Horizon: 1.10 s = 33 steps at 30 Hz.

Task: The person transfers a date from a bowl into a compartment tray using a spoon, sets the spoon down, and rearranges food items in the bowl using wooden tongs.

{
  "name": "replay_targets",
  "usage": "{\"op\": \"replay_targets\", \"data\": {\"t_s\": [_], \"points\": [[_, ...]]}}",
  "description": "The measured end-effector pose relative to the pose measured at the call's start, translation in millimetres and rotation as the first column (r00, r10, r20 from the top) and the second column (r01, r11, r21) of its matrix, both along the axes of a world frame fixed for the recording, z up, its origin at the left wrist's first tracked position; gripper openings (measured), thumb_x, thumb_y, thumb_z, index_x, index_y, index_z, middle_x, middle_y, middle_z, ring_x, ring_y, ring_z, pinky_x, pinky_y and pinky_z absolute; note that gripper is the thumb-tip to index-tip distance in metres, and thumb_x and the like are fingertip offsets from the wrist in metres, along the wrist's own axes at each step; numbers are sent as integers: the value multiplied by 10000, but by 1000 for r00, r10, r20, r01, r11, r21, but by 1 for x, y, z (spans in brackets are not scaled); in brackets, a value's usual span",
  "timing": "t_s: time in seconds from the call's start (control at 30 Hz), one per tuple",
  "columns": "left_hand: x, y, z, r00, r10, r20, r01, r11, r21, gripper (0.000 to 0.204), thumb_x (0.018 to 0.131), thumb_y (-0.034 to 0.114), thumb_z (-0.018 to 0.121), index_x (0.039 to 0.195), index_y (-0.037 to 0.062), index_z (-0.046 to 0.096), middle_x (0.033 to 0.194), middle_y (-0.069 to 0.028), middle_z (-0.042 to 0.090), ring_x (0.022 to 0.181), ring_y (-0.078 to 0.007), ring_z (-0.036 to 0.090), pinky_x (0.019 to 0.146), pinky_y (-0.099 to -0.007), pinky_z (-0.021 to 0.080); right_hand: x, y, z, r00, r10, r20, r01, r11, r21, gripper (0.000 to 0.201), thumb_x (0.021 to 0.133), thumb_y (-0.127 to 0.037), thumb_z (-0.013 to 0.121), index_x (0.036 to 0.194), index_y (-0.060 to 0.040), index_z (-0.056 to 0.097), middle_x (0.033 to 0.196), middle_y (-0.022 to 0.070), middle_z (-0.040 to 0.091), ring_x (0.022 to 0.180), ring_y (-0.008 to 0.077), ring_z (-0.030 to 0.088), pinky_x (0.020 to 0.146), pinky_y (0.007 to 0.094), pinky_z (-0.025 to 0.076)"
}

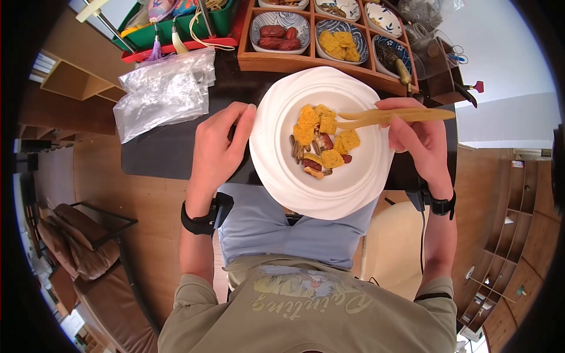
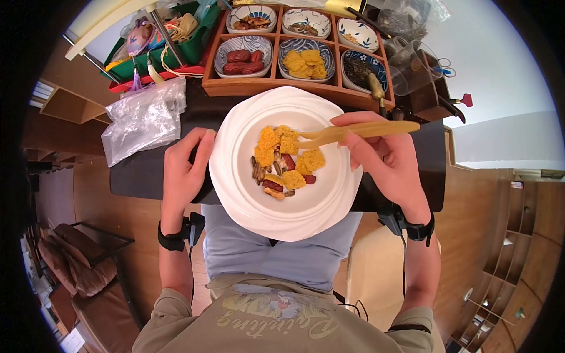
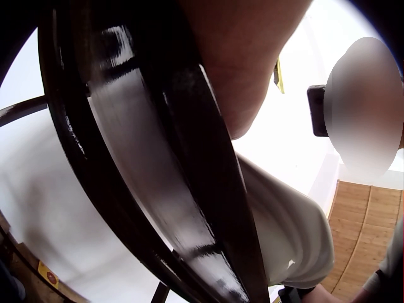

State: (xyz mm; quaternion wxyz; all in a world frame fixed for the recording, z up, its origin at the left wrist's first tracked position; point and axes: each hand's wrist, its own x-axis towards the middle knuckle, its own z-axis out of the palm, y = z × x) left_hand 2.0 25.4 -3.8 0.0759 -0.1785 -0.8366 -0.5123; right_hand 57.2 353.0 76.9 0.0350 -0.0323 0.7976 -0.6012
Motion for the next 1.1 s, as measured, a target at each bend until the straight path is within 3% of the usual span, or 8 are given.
{"op": "replay_targets", "data": {"t_s": [0.17,0.23,0.43,0.53,0.63,0.77,0.97,1.1], "points": [[-1,-1,-1,1000,0,-3,0,1000,0,172,1031,148,660,1026,-21,696,749,-152,634,609,-240,548,582,-338,451,3,-4,3,997,77,1,-77,997,17,264,997,-5,639,1253,5,701,1119,66,698,808,64,601,682,210,472],[0,0,0,1000,-3,-3,3,1000,8,172,1032,147,657,1022,-21,696,753,-157,637,611,-253,554,587,-341,457,1,0,1,969,226,-102,-204,961,188,274,970,-2,659,1237,1,716,1141,76,685,844,83,607,706,229,476],[1,0,2,1000,0,8,0,1000,-5,158,1025,130,655,1007,-24,687,771,-178,645,622,-299,578,602,-358,476,4,-18,10,932,266,-248,-150,902,404,211,957,-6,679,1161,-6,733,927,68,699,810,93,616,677,239,465],[0,-1,1,1000,-11,-6,11,1000,-3,153,1022,126,657,1005,-24,683,779,-183,649,630,-315,588,609,-366,483,8,-23,2,982,-11,-189,52,976,210,185,997,-51,675,1166,6,723,962,64,697,735,88,609,627,228,456],[0,-1,1,1000,-5,-7,5,1000,5,151,1021,124,658,1006,-24,682,785,-186,652,635,-328,589,614,-367,487,9,-24,1,981,-72,-180,101,983,154,190,1012,-60,661,1178,13,716,988,63,698,747,81,611,642,224,462],[1,0,1,1000,-4,3,4,1000,11,147,1021,123,657,1007,-22,681,788,-188,653,639,-334,591,617,-368,489,7,-21,1,957,56,-285,15,970,243,179,1023,-64,649,1167,22,711,1019,59,702,757,75,611,650,219,466],[1,-1,2,1000,-11,13,11,1000,-1,147,1021,124,656,1014,-20,682,801,-193,659,657,-346,606,628,-372,497,-13,-4,0,991,73,111,-76,997,25,218,1053,-121,625,1217,4,695,1083,31,712,794,65,588,673,227,470],[1,-1,2,1000,-11,10,11,1000,9,152,1023,129,656,1020,-21,684,807,-197,663,665,-349,616,635,-373,502,-17,-2,1,976,154,152,-155,988,-5,213,1048,-111,632,1221,-6,700,1112,24,715,801,60,583,670,222,465]]}}
